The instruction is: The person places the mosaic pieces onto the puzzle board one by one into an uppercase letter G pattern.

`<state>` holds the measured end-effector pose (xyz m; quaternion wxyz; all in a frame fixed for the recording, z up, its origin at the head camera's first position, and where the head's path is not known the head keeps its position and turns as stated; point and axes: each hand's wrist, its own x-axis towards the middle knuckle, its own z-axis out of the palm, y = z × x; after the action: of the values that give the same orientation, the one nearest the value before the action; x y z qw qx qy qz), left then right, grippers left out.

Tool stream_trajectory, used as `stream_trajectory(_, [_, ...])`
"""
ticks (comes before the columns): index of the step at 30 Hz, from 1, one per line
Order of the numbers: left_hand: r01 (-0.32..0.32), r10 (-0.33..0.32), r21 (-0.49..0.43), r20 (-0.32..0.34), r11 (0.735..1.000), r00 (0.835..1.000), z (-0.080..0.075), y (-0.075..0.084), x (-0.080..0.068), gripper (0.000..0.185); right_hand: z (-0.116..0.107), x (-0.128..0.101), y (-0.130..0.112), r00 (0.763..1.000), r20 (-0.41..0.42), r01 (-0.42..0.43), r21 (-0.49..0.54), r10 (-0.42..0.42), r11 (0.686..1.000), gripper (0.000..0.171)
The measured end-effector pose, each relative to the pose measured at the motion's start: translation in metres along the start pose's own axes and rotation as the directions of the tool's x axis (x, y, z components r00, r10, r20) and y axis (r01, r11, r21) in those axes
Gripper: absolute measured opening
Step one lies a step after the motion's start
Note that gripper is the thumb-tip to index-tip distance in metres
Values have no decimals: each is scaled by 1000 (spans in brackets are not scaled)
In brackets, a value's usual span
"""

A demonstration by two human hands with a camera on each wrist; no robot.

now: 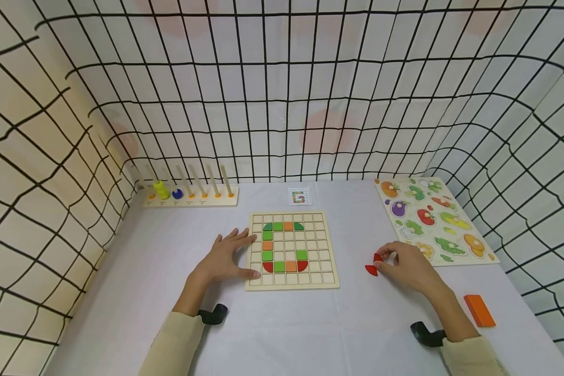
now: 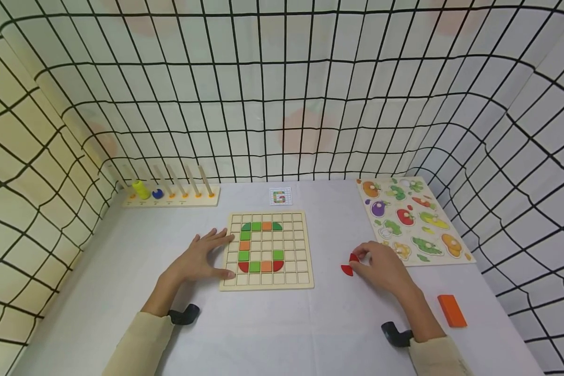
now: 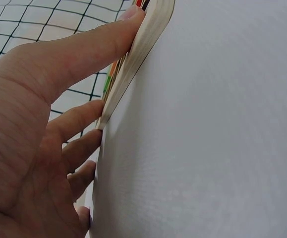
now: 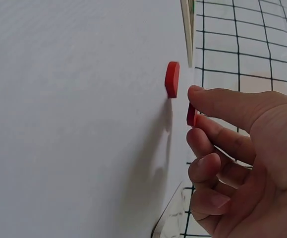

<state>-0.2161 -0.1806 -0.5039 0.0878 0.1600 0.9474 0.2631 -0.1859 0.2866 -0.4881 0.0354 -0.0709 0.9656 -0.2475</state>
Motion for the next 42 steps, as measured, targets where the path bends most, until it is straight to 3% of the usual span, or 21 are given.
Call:
stream_trajectory(9, [-15, 15, -5, 1, 1000, 1000, 0, -1, 0, 97, 7, 17, -26, 1000, 14, -3, 45, 2, 999, 29])
stream_trajectory(25, [0, 0, -4, 7, 1000, 1000, -1, 2, -1, 98, 22, 45, -72, 995, 35, 92, 78, -95, 993, 25])
stream_trajectory(42, [-19, 19, 4, 0, 1000, 1000, -1, 0, 0, 97, 46, 69, -103, 984, 81, 143, 167, -159, 975, 24])
